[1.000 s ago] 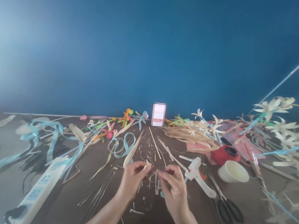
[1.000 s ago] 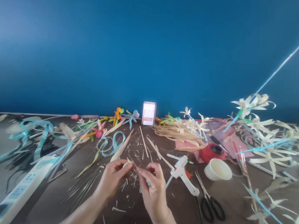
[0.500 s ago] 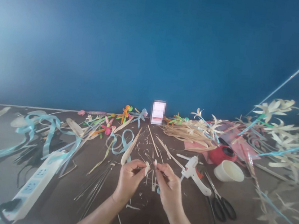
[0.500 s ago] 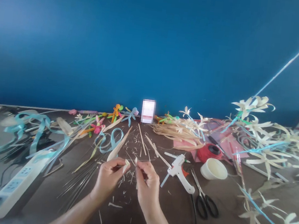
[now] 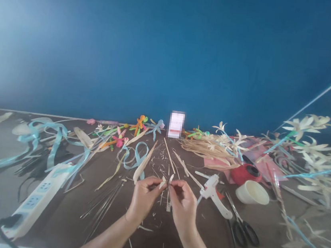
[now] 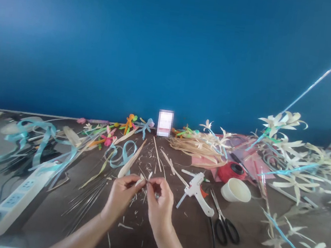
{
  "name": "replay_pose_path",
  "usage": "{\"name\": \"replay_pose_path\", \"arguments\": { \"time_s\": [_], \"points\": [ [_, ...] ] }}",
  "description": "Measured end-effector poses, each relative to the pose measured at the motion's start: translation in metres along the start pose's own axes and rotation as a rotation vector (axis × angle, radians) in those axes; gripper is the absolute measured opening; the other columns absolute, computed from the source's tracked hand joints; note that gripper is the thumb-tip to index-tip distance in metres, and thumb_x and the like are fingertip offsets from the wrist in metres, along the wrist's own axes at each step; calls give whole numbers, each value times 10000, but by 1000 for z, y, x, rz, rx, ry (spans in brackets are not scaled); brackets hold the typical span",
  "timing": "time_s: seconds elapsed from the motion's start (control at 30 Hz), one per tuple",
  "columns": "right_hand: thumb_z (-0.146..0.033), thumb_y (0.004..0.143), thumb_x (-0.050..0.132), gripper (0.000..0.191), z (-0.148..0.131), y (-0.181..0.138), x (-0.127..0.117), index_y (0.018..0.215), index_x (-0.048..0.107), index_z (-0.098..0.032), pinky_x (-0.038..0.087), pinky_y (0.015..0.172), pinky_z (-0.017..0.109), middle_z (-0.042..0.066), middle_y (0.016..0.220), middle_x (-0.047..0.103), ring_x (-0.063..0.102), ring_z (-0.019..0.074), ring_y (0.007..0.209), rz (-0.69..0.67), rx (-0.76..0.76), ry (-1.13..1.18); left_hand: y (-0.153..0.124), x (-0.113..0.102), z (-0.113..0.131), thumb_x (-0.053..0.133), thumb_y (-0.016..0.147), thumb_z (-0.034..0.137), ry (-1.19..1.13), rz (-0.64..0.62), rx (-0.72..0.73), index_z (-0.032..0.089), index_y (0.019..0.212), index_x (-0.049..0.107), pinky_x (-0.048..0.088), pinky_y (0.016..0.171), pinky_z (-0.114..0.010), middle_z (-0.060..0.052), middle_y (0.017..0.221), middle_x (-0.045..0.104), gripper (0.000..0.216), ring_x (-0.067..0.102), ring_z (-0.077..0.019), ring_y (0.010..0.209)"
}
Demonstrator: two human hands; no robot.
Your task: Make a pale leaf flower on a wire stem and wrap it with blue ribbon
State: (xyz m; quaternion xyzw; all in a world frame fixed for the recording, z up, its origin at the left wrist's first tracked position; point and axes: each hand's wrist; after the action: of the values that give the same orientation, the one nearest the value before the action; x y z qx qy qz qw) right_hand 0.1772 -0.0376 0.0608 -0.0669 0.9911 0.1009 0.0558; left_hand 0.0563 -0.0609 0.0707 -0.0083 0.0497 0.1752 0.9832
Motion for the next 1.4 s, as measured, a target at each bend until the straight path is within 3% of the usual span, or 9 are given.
{"name": "replay_pose_path", "arguments": {
  "time_s": [0.43, 0.83, 1.2, 1.4],
  "points": [
    [-182, 798, 516, 52, 1, 0, 2, 823, 558, -199, 452, 636, 239, 4, 767, 598, 569, 133, 676, -16, -38, 9, 0, 3, -5, 654, 688, 302, -89, -3, -52, 151, 722, 698, 418, 493, -214, -30, 683, 605, 161, 510, -127, 593],
    [-149, 801, 491, 116, 1, -2, 2, 855, 577, -206, 460, 678, 268, 22, 813, 583, 572, 154, 752, -30, -125, -21, -2, 4, -3, 648, 696, 293, -142, -10, -76, 159, 734, 700, 433, 499, -214, -21, 685, 559, 149, 504, -120, 602],
    [-200, 813, 502, 69, -2, -1, -1, 841, 565, -193, 449, 643, 247, 20, 804, 599, 565, 138, 694, -85, -23, 72, -2, 2, 2, 630, 712, 254, -73, -47, -2, 160, 703, 697, 414, 557, -229, -22, 654, 572, 116, 507, -132, 615],
    [-251, 789, 535, 89, -2, 1, 0, 811, 583, -179, 421, 538, 226, 7, 700, 592, 520, 118, 577, -100, 86, 166, -3, -3, 2, 627, 719, 254, 11, -48, 90, 161, 713, 690, 410, 580, -235, -27, 673, 602, 112, 530, -146, 640]
  ]
}}
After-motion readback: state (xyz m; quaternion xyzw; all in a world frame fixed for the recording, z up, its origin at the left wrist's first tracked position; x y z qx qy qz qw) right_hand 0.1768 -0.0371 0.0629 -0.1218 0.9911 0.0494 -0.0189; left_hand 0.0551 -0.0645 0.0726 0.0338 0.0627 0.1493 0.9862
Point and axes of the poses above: each hand's wrist, its own y-axis towards the middle knuckle, its own x-axis out of the palm, z = x × y
